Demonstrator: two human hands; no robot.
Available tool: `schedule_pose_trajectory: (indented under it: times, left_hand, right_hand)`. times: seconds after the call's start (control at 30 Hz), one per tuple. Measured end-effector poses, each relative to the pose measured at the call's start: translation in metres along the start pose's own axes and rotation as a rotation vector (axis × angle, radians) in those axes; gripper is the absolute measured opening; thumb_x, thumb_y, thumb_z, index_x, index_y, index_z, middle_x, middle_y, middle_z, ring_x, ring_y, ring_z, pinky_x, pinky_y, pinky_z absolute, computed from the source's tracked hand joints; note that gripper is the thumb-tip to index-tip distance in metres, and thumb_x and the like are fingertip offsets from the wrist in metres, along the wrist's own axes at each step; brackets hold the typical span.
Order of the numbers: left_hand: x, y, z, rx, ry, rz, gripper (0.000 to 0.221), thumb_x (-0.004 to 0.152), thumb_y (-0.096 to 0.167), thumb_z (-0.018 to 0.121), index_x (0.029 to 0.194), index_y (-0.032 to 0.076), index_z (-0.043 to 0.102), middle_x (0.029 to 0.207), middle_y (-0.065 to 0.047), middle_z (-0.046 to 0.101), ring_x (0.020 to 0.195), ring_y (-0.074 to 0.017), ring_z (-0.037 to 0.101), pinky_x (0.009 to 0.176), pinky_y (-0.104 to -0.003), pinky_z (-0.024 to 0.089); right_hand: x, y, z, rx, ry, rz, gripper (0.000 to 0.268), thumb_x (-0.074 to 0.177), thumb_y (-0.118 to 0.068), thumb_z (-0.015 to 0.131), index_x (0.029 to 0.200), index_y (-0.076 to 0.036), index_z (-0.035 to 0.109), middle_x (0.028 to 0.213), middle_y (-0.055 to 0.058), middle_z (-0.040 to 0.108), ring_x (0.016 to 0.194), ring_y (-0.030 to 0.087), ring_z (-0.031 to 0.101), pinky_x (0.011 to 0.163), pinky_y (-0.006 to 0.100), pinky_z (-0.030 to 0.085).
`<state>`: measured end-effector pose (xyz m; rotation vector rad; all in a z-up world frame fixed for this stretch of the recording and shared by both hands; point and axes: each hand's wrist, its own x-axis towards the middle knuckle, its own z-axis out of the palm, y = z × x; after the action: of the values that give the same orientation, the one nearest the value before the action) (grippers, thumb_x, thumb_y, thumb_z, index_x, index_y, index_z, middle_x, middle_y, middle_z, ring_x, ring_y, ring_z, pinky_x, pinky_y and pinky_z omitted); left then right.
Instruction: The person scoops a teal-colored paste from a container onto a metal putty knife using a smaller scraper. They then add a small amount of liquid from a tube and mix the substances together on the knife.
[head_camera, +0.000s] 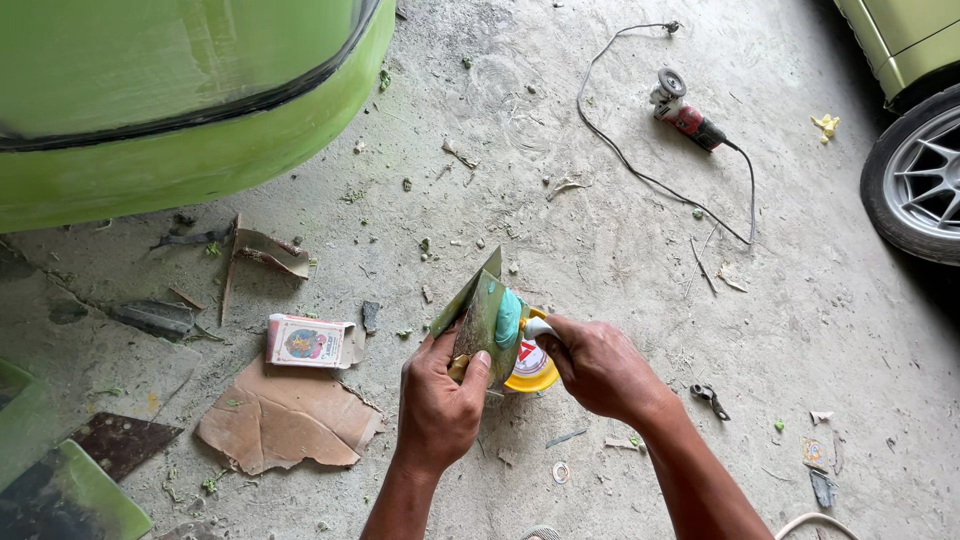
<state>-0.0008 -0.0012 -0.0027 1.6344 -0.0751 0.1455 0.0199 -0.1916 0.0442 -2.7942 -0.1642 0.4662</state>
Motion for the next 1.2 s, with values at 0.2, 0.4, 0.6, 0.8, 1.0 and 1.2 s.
schedule_pose_trajectory:
  times: [0.2, 0.4, 0.6, 0.8, 1.0, 1.2]
  left_hand:
    - [-0.001, -0.002, 0.002, 0.001, 0.005, -0.005, 0.043, 0.082, 0.012, 0.057, 0.124, 0.008, 0.065, 0.116, -0.011, 0.071, 0.104, -0.0252, 0.069, 0.094, -0.033, 0.051]
    - [-0.002, -0.007, 0.002, 0.053, 0.014, -0.005, 0.043, 0.082, 0.012, 0.058, 0.124, 0.009, 0.065, 0.115, -0.013, 0.071, 0.102, -0.0276, 0.069, 0.093, -0.035, 0.051]
    - [0.002, -0.023, -0.007, -0.179, -0.050, -0.291, 0.033, 0.086, 0.014, 0.059, 0.117, 0.010, 0.069, 0.100, -0.005, 0.079, 0.085, -0.0180, 0.075, 0.074, -0.031, 0.065]
    - [0.014, -0.042, -0.029, -0.550, 0.099, -0.349, 0.041, 0.078, 0.003, 0.064, 0.119, 0.000, 0.068, 0.105, -0.011, 0.074, 0.094, -0.0226, 0.068, 0.087, -0.035, 0.057]
    - [0.003, -0.039, -0.013, -0.803, -0.046, -0.515, 0.032, 0.079, -0.001, 0.063, 0.110, -0.003, 0.068, 0.090, -0.019, 0.076, 0.068, -0.0303, 0.070, 0.065, -0.040, 0.059]
    - [-0.007, -0.010, 0.016, -0.761, -0.300, -0.536, 0.028, 0.082, -0.002, 0.061, 0.108, -0.004, 0.072, 0.090, -0.015, 0.077, 0.069, -0.0248, 0.070, 0.065, -0.037, 0.062]
  right_hand:
    - [0.000, 0.005, 0.008, -0.145, 0.001, 0.035, 0.024, 0.100, -0.035, 0.045, 0.088, -0.017, 0.054, 0.072, 0.009, 0.063, 0.065, 0.032, 0.059, 0.059, 0.045, 0.043]
    - [-0.004, -0.001, 0.023, -0.475, 0.039, -0.043, 0.027, 0.107, -0.035, 0.035, 0.094, -0.015, 0.049, 0.068, 0.000, 0.056, 0.046, 0.016, 0.051, 0.038, 0.035, 0.040]
    - [-0.005, 0.004, 0.013, -0.117, -0.007, -0.211, 0.014, 0.094, -0.029, 0.055, 0.102, -0.021, 0.064, 0.092, -0.002, 0.072, 0.075, 0.027, 0.066, 0.054, 0.047, 0.044]
    - [0.023, 0.087, 0.095, 0.129, 0.181, 0.301, 0.034, 0.093, -0.018, 0.044, 0.126, -0.017, 0.052, 0.109, 0.009, 0.059, 0.091, 0.025, 0.060, 0.078, 0.042, 0.053]
    - [0.032, 0.103, 0.160, 0.117, 0.450, 0.142, 0.066, 0.085, -0.031, 0.062, 0.145, -0.016, 0.041, 0.150, 0.010, 0.037, 0.135, 0.032, 0.033, 0.109, 0.060, 0.028]
    - [0.018, 0.021, 0.126, 1.869, -0.035, -0.431, 0.050, 0.097, -0.033, 0.057, 0.131, 0.003, 0.053, 0.118, 0.019, 0.064, 0.105, 0.028, 0.064, 0.092, 0.039, 0.057]
